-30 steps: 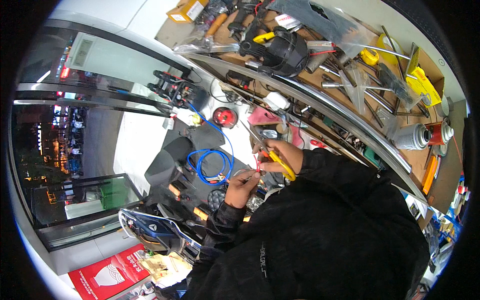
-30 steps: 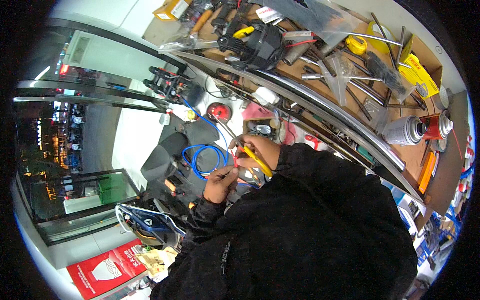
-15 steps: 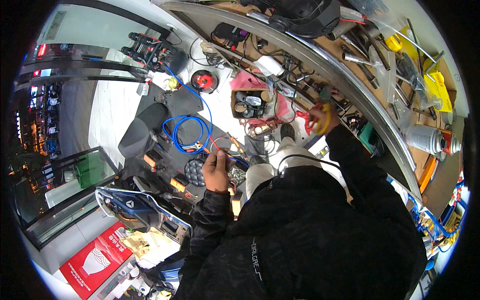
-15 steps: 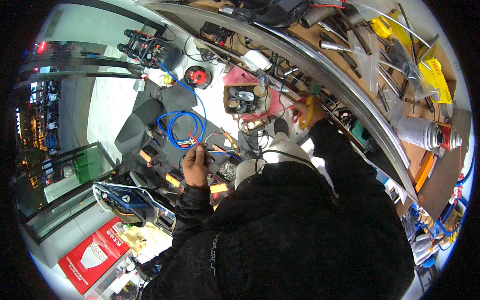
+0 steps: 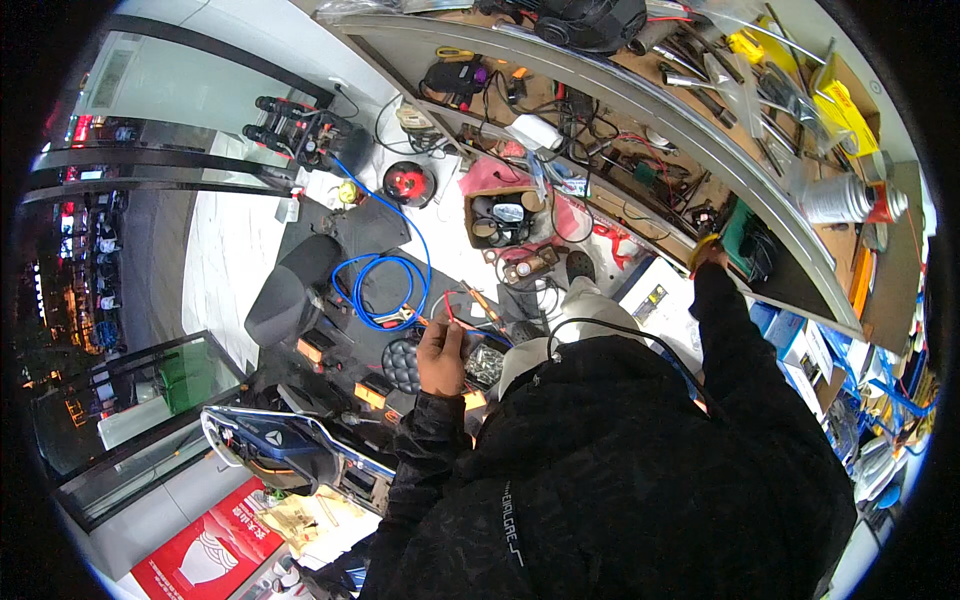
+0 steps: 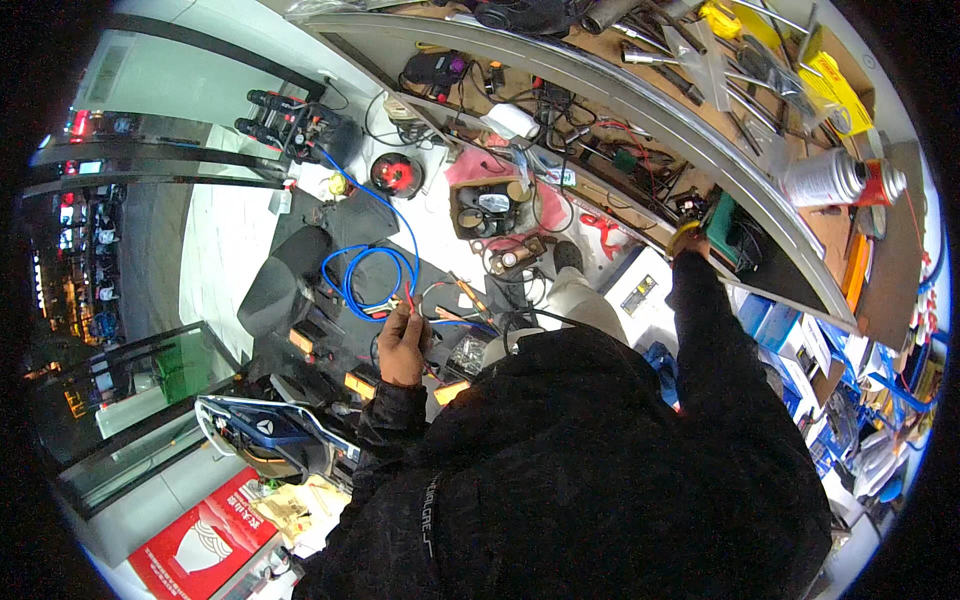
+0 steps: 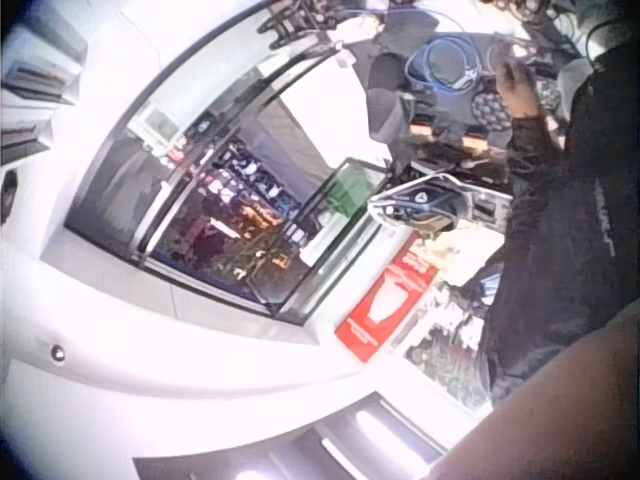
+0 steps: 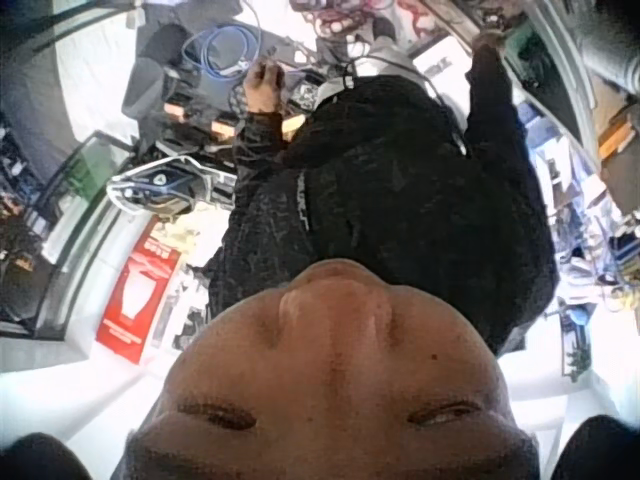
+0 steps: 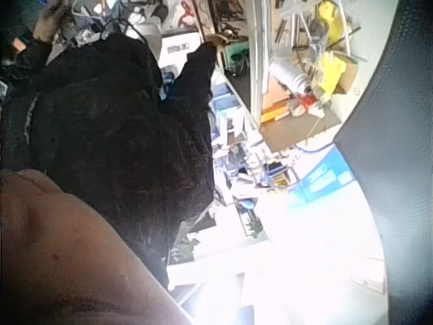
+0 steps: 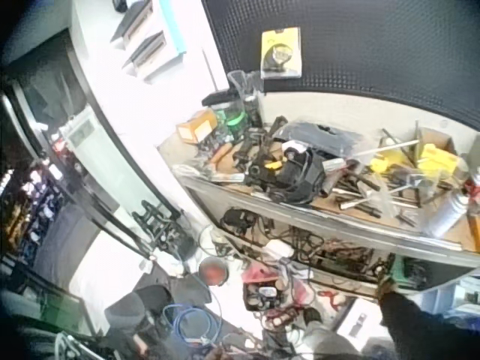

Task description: The person strips insulation from red and blue wires using pliers, then connects the red wire to a battery terminal. The person sits on the floor to work on the battery and then stands to move to another area.

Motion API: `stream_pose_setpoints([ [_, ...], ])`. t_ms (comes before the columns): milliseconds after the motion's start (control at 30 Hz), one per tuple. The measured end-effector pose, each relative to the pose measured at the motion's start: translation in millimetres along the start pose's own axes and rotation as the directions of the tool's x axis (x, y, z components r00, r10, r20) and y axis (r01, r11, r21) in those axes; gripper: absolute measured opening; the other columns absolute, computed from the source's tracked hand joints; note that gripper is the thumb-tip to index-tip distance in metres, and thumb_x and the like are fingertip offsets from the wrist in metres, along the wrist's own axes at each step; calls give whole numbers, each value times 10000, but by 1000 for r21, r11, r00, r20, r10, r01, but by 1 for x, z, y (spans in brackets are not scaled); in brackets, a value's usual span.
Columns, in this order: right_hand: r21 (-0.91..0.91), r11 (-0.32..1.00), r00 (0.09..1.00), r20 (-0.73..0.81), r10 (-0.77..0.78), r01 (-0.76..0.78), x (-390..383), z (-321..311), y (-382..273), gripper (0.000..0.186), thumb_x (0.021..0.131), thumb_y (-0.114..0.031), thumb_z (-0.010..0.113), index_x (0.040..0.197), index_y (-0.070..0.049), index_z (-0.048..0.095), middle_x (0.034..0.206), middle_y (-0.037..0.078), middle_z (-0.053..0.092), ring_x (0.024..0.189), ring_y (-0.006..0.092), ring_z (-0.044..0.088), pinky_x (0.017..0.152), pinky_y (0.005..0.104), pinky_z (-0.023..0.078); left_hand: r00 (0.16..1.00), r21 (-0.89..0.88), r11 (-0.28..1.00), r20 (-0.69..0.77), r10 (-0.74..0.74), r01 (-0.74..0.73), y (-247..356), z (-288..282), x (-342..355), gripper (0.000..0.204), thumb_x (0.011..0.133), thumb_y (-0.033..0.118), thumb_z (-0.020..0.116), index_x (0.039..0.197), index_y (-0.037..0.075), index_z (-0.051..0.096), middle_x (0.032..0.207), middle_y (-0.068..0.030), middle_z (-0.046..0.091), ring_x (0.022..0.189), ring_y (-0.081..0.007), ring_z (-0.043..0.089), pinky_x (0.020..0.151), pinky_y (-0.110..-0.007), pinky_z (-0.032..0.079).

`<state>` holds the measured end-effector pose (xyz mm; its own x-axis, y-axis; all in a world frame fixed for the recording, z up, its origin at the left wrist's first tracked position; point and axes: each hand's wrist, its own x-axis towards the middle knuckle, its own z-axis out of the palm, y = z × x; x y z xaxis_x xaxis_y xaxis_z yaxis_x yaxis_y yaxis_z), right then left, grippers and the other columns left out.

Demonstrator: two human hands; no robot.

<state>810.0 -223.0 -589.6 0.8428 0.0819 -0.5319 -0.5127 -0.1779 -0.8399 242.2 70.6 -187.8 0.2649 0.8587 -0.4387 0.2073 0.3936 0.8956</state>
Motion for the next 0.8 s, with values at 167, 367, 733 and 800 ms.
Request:
stream_pose_setpoints([
  [167, -556, 777, 935, 337, -113, 295, -198, 44, -22, 462, 950, -462, 720, 1145, -51, 633, 909, 74, 656, 832, 174, 614, 793, 307, 525, 986, 119, 981, 75, 147, -155, 23, -37, -17, 327, 1083, 224, 550, 1253, -31, 662, 728, 67, 503, 619, -35, 400, 554, -240, 314],
  [367, -425, 744, 596, 802, 45, 516, -409, 133, -219, 506, 970, -467, 691, 1263, -62, 611, 918, 53, 641, 829, 136, 606, 747, 272, 498, 953, -38, 972, 192, 234, -232, 84, -58, -62, 314, 1098, 184, 515, 1276, -49, 627, 746, 49, 494, 648, -42, 406, 617, -211, 349],
  [733, 471, 354, -368, 873, -320, 808, -678, 234, -335, 664, 822, -340, 865, 1320, 10, 598, 1052, 129, 663, 890, 206, 635, 827, 327, 527, 831, -420, 756, 8, 557, -502, 172, -105, -158, 253, 1073, 207, 558, 1074, -32, 643, 691, -12, 528, 574, -82, 422, 499, -248, 334],
  [800, 481, 342, -396, 871, -291, 807, -702, 239, -332, 733, 773, -396, 893, 1301, 20, 600, 1077, 146, 665, 854, 235, 651, 789, 340, 534, 824, -416, 737, -57, 564, -533, 173, -115, -175, 250, 1075, 206, 549, 1064, -25, 642, 682, -23, 541, 553, -87, 424, 489, -249, 327],
])
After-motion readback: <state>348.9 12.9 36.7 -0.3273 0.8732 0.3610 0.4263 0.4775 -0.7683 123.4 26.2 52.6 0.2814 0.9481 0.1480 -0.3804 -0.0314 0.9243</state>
